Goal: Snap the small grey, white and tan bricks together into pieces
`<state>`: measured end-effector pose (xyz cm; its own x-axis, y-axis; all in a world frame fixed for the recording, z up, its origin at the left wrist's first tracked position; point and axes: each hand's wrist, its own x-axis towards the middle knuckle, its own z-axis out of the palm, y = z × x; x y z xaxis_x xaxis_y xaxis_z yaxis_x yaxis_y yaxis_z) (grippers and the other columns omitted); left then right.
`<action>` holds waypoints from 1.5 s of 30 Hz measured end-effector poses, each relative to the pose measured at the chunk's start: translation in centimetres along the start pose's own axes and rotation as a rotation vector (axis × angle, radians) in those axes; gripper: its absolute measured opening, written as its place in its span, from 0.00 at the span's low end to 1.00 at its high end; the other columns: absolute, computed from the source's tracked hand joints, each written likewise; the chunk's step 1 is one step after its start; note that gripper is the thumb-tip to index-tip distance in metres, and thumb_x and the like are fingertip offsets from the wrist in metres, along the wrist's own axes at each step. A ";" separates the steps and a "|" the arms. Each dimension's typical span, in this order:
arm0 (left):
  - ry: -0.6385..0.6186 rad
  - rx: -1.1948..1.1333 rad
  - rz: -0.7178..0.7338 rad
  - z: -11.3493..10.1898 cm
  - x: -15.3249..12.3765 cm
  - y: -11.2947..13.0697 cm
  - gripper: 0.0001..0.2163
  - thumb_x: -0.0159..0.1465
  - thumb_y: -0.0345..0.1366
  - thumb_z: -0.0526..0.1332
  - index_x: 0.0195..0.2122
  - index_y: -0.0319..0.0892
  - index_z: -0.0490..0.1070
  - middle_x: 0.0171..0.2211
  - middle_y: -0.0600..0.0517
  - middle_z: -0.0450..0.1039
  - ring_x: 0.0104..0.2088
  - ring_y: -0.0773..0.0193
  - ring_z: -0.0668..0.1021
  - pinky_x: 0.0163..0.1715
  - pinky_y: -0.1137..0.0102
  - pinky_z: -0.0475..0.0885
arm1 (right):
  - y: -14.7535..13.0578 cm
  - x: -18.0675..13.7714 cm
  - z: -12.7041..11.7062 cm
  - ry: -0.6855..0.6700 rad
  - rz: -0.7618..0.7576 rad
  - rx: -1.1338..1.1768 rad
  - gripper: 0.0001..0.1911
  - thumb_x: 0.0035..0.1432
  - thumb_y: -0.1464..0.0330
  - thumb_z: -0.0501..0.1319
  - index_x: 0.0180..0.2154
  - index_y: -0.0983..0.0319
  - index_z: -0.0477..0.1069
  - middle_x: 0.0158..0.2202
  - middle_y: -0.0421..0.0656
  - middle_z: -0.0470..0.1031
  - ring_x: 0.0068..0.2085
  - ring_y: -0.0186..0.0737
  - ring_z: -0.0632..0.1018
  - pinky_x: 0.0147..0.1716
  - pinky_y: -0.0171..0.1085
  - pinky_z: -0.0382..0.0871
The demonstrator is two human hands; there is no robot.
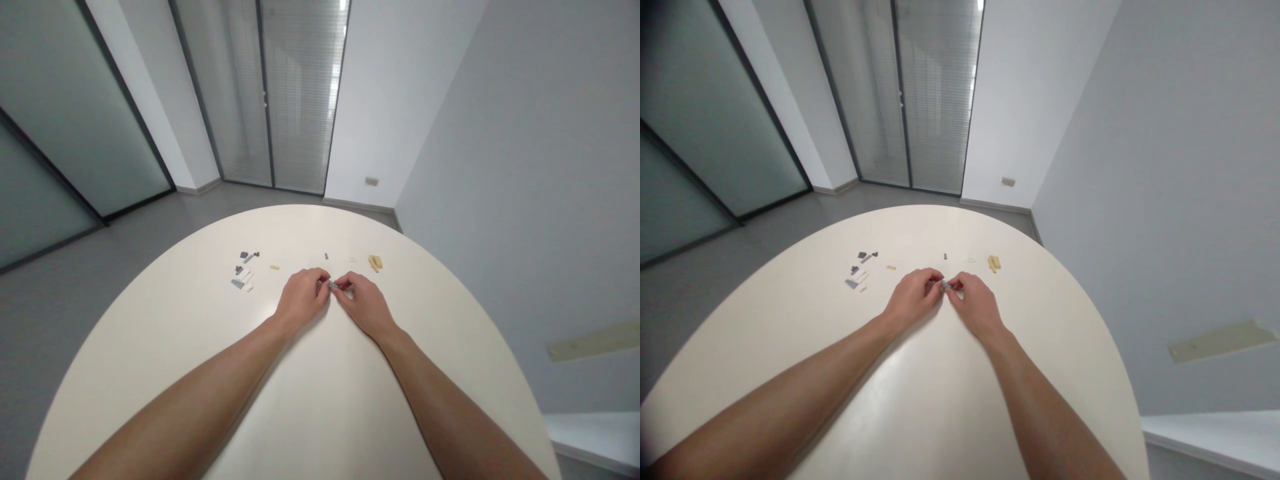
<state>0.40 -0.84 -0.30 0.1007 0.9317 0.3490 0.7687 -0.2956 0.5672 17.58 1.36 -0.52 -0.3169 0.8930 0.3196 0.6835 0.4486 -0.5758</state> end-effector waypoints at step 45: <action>0.063 0.130 -0.022 0.5 0.0 -0.5 0.09 0.66 0.32 0.58 0.44 0.42 0.76 0.41 0.49 0.80 0.44 0.56 0.77 0.45 0.63 0.71 | -0.6 -0.2 -0.1 -0.047 -0.129 -0.112 0.06 0.64 0.70 0.62 0.42 0.58 0.78 0.41 0.42 0.80 0.46 0.43 0.76 0.48 0.40 0.68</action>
<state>0.35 -0.58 -0.88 0.0461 0.9216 0.3855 0.8462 -0.2411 0.4752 17.30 0.87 -0.19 -0.4358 0.8299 0.3484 0.7033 0.5555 -0.4436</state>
